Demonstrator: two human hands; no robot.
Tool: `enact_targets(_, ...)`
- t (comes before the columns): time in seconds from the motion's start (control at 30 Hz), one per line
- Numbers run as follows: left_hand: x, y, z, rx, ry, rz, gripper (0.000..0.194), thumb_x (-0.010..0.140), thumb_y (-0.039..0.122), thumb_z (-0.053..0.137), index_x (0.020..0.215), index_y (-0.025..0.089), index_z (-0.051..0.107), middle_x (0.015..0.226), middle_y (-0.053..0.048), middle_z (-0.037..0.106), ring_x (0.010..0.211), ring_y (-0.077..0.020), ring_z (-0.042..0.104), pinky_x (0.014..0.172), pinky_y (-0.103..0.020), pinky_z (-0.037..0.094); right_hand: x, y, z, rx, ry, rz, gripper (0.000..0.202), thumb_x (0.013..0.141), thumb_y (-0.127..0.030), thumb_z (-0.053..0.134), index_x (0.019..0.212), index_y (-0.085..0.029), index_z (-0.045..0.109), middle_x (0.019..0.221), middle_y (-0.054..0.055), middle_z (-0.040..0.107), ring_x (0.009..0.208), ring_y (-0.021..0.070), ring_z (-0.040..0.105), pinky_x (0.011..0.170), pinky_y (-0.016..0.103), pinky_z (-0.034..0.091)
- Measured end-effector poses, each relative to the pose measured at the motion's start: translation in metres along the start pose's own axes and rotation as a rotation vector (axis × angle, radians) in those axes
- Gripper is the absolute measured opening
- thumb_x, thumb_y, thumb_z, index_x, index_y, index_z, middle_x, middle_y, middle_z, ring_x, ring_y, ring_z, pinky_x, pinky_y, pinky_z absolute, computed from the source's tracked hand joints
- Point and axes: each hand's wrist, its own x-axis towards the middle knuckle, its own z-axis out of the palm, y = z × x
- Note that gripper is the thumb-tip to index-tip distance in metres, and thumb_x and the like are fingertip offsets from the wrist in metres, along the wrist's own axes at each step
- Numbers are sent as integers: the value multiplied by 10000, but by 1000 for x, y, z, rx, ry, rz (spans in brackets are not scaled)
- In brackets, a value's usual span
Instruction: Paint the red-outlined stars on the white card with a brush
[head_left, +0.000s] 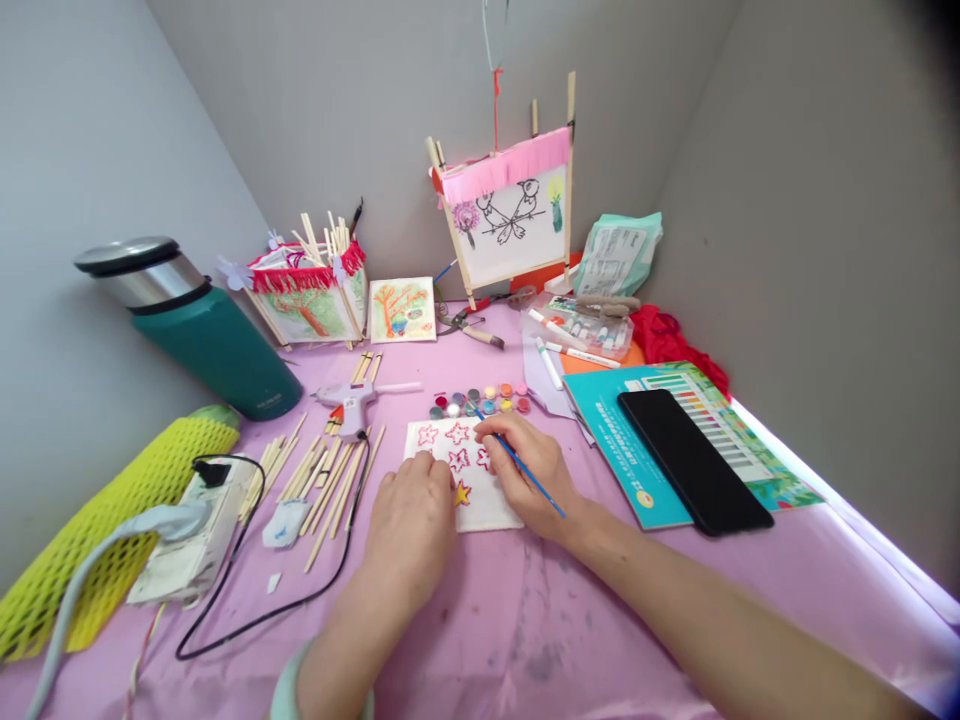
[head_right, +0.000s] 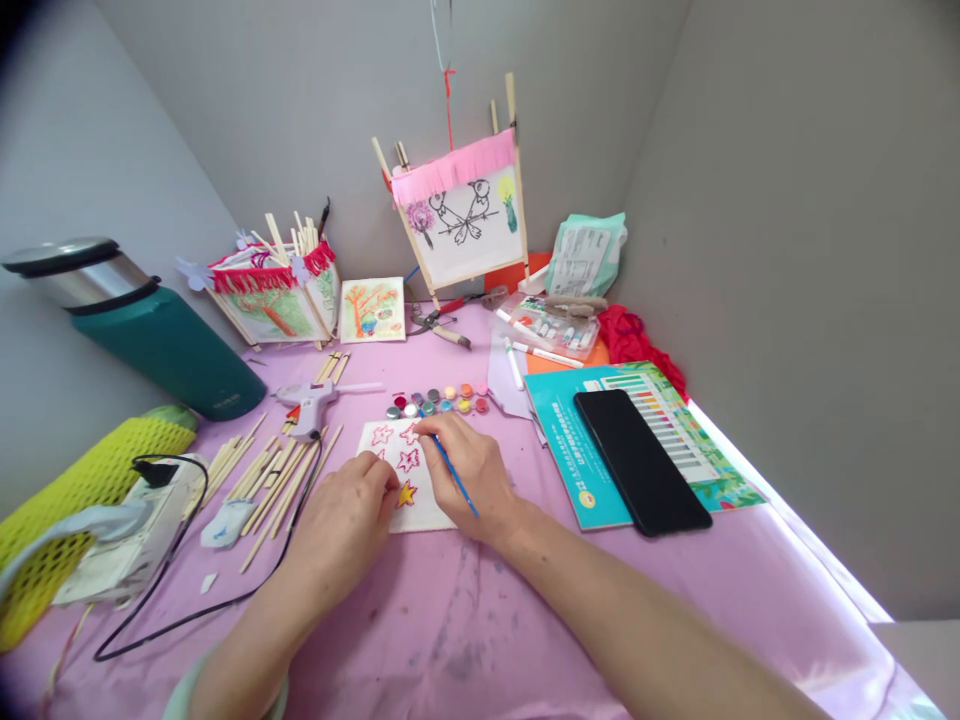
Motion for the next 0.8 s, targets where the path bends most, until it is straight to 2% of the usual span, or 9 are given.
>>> enact_targets(0.27,-6,-4,3,-71,40,58,214,897,137,364,854,181,569,914,-55,581,824,-214,546,728,-367,368,-2,2,4,3,-19,8,140,927,-177,416,958,-199,550,877,52,636,843,169,617,768,289,486)
enact_targets(0.37,-7,-4,3,-90,66,52,203,894,141,371,841,173,565,906,-60,582,827,-222,545,737,-381,368,-5,3,8,-27,-29,-60,163,915,-149,410,996,-190,545,904,70,625,874,176,611,763,296,499)
enact_targets(0.47,-7,-4,3,-121,99,29,203,901,155,361,848,163,557,886,-64,577,817,-218,546,730,-377,372,-10,4,13,-124,-56,-163,211,882,-109,427,1040,-179,548,976,94,617,905,183,612,747,293,513)
enact_targets(0.6,-10,-5,5,-178,143,22,195,899,151,359,839,178,542,852,-47,561,810,-193,547,717,-340,390,-14,3,17,-323,-130,-248,253,855,-101,447,1057,-188,572,1009,101,614,812,175,624,657,271,515)
enact_targets(0.8,-22,-7,8,-238,241,6,164,895,140,349,862,189,501,876,-41,546,837,-181,536,740,-327,419,-16,2,20,-422,-168,-216,295,849,-80,452,1095,-185,576,1085,124,600,861,202,622,674,293,528)
